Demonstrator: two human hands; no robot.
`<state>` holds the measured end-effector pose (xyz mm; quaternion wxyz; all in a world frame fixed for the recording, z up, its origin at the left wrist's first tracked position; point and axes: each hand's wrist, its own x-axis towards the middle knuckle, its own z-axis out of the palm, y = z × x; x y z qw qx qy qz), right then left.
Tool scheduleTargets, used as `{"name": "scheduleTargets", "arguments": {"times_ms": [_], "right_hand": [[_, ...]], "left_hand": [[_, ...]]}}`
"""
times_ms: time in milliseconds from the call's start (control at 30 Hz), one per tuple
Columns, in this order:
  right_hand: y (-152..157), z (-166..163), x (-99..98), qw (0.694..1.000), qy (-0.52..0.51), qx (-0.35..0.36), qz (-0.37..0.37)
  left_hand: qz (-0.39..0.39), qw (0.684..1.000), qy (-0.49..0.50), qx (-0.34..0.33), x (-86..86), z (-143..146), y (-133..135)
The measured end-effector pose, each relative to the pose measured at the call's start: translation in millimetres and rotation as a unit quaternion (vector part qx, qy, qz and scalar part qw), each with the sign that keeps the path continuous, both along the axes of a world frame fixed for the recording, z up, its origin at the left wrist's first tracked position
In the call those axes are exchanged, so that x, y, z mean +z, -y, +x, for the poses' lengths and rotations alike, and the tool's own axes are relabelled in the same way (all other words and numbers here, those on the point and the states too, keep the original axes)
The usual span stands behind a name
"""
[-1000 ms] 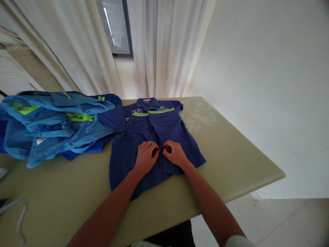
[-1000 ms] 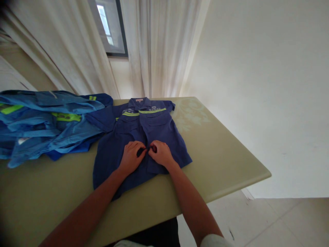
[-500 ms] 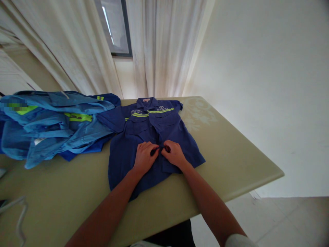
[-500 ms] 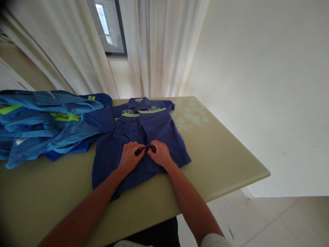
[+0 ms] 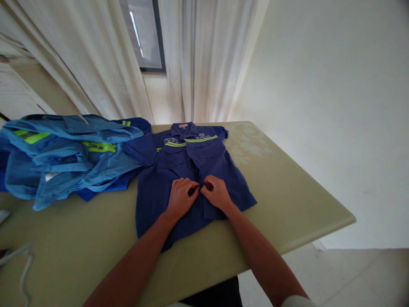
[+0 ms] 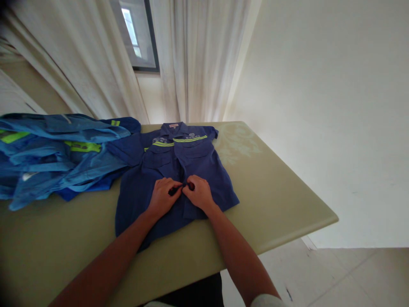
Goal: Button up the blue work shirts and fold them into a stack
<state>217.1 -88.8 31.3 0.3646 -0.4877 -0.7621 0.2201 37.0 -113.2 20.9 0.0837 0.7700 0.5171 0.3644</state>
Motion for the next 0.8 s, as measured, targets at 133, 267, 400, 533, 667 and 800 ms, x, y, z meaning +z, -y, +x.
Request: {"name": "scheduleTargets", "arguments": {"times_ms": [133, 267, 400, 533, 667, 800], "right_hand": [[0.7, -0.1, 0.1, 1.0, -0.003, -0.007, -0.01], [2.6, -0.7, 0.0, 1.0, 0.0, -0.027, -0.014], [3.4, -3.6, -1.3, 0.999, 0.015, -0.038, 0.003], [1.9, -4.6, -4.2, 0.998, 0.022, -0.05, 0.004], [0.6, -2.3, -6.1, 0.999, 0.009, -0.035, -0.006], [0.3, -0.1, -4.7, 1.0, 0.004, -0.011, -0.006]], "left_hand": [[0.004, 1.0, -0.002, 0.002, -2.4, -0.9, -0.3], [0.025, 1.0, -0.017, 0.0, -4.4, -2.4, -0.8], [0.038, 0.998, -0.049, -0.009, -2.7, -1.9, 0.2], [0.036, 0.998, -0.059, -0.009, 0.6, -0.6, 1.7], [0.031, 0.998, -0.057, 0.006, 0.7, -0.3, 1.9], [0.014, 0.998, -0.054, 0.026, 0.0, -0.1, 1.9]]}}
